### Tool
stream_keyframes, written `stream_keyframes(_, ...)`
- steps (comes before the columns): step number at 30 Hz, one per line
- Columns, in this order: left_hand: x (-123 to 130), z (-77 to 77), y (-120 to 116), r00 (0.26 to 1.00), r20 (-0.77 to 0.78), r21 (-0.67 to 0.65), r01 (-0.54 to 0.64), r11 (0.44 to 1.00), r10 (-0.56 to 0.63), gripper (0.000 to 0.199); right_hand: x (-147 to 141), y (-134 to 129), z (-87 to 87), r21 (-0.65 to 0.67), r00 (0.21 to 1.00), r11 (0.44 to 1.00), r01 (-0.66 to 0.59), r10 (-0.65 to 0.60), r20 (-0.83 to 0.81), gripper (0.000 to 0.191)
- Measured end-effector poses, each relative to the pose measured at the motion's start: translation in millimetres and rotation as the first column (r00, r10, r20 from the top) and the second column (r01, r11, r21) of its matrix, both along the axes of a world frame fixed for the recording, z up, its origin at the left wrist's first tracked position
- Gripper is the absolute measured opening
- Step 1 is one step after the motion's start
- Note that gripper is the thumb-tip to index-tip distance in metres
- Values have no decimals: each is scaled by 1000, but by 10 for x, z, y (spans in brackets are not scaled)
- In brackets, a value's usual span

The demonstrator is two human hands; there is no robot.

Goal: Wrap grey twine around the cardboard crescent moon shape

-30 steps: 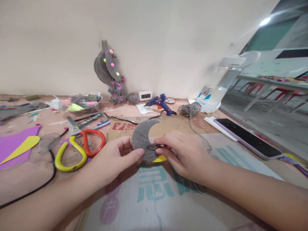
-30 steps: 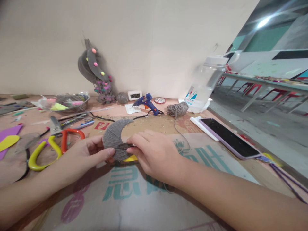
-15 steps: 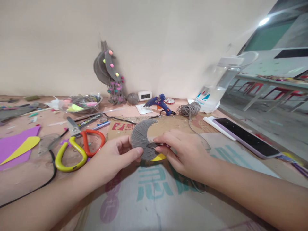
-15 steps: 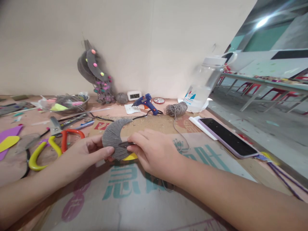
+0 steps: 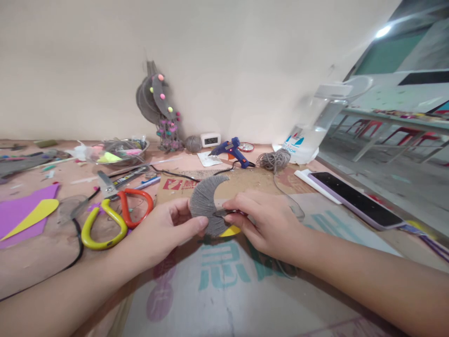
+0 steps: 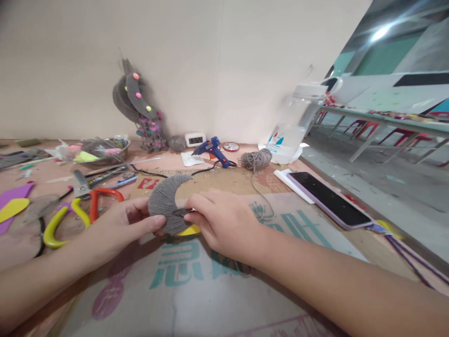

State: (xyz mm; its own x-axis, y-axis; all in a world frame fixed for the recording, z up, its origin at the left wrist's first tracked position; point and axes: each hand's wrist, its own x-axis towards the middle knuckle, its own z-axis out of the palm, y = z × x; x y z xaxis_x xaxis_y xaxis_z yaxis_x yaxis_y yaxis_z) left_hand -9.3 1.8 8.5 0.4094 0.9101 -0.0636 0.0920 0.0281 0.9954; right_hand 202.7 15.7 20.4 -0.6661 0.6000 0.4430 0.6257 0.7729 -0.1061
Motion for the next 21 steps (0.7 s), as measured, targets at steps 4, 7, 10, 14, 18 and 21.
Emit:
stream_keyframes(4, -3, -9, 6, 1000, 0, -8, 9, 1000, -9, 24, 0, 9, -3, 18, 1000, 1000, -18, 18, -5, 17)
stream_keyframes(7, -4, -6, 11, 1000, -15, 0, -1, 1000, 1, 22, 6, 7, -11, 22, 1000, 1000, -15, 15, -16, 17)
stream_keyframes(10, 6, 10, 11, 1000, -20, 6, -13, 1000, 13, 15, 17, 2, -20, 32, 998, 999, -30, 32, -61, 17)
stream_keyframes(14, 28, 49, 2, 999, -41, 24, -32, 999, 33, 8, 26, 3, -26, 54, 996, 998, -42, 46, -71, 18)
stream_keyframes(18, 36, 77, -12, 997, -63, 36, -38, 999, 40, 7, 18, 2, -23, 75, 999, 996, -47, 48, -18, 18)
stream_keyframes(21, 29, 68, -12, 998, -53, 31, -28, 999, 30, 12, 7, -2, -18, 76, 999, 997, -33, 32, 4, 19)
